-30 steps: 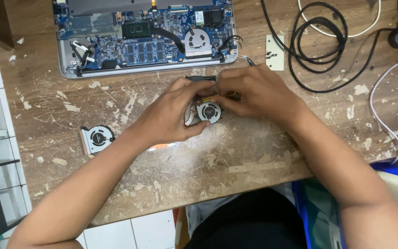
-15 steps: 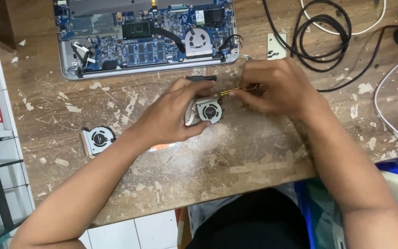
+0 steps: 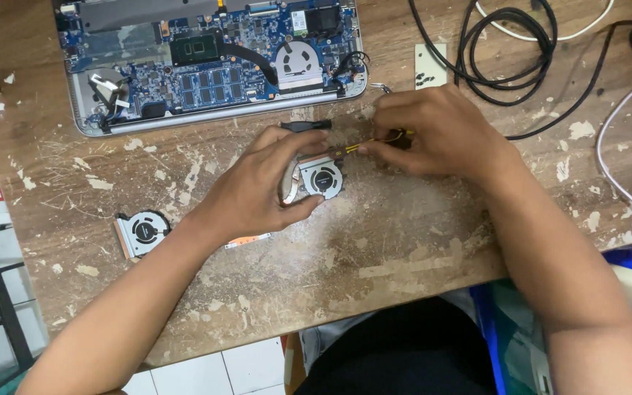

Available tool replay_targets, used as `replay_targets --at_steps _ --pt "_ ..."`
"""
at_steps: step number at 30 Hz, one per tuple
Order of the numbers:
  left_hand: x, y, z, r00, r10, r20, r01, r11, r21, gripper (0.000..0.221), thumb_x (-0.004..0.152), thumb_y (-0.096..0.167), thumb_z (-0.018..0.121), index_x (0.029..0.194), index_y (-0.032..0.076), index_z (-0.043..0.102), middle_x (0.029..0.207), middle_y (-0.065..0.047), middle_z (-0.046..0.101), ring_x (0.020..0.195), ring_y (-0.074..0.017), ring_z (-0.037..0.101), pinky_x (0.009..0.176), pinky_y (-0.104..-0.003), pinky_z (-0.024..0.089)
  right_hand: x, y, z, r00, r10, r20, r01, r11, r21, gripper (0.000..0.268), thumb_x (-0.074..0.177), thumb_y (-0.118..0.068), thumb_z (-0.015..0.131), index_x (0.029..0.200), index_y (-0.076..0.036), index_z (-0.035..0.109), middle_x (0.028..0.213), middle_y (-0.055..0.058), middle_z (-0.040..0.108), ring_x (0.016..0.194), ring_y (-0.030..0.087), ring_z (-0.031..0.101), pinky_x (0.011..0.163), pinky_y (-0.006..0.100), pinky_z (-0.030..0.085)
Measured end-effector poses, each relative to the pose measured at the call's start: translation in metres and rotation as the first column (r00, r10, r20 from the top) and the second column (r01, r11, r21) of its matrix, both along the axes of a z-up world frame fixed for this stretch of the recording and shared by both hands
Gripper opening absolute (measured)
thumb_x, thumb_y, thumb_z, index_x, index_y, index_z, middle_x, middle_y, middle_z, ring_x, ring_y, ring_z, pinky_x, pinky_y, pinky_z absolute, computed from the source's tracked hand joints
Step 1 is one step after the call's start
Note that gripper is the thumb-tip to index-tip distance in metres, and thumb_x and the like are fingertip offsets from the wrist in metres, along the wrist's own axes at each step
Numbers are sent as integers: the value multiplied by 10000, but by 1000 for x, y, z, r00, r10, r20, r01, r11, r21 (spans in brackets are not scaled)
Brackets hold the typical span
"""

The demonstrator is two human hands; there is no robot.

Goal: The person is inspecting and cleaning laptop cooling fan components using a small screwdriver on a repair bench.

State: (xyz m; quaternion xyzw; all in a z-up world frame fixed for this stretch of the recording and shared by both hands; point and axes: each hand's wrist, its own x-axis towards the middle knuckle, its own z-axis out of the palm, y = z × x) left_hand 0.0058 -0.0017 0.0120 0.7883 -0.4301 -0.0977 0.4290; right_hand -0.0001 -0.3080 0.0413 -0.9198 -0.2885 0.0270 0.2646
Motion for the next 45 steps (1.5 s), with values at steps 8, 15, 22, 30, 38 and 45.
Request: replay_targets --at_steps 8,15,22,30,38,45 --pt "-2 -1 5 1000 8 -1 -8 1000 -8 783 834 101 916 1520 -30 562 1249 -298 768 1199 -431 656 1034 -550 505 -1 6 1 999 20 32 -19 1000 -23 261 972 -284 834 788 -137 719 686 21 670 597 289 672 583 402 518" --pt "-2 -2 7 1000 8 2 -8 1000 -8 792 826 90 910 1527 -24 560 1262 -291 772 1209 -432 655 1055 -551 497 1 19 4 998 57 20 -57 998 28 210 957 -204 844 781 -145 746 692 -18 690 618 215 681 618 345 544" --pt "-4 0 4 1000 6 17 -6 1000 -12 794 823 94 908 1528 -20 560 1264 -283 773 1217 -439 654 1074 -558 486 -1 32 4 991 93 93 -95 995 27 159 941 -174 865 831 -147 753 723 -18 701 637 232 695 593 365 537" --pt "-5 2 1 999 16 40 -16 1000 -18 789 818 90 917 1515 -35 569 1266 -298 766 1222 -450 655 1077 -560 485 -14 55 8 968 98 232 -89 995 -50 154 1002 -250 832 882 -169 780 737 -36 677 561 150 633 569 293 518" --pt "-7 2 12 1000 22 18 -22 1000 9 780 824 90 910 1512 -40 566 1276 -293 770 1204 -439 663 1068 -549 484 -12 14 6 975 52 214 -83 987 137 214 993 -131 866 821 -94 743 734 36 705 528 181 633 494 274 497" --pt "-2 0 8 1000 11 -4 -11 1000 20 782 833 90 909 1524 -27 561 1285 -291 768 1214 -432 660 1069 -549 490 -8 -10 -7 984 43 174 -43 999 -5 193 943 -206 883 834 -122 746 756 34 738 589 264 692 545 370 531"
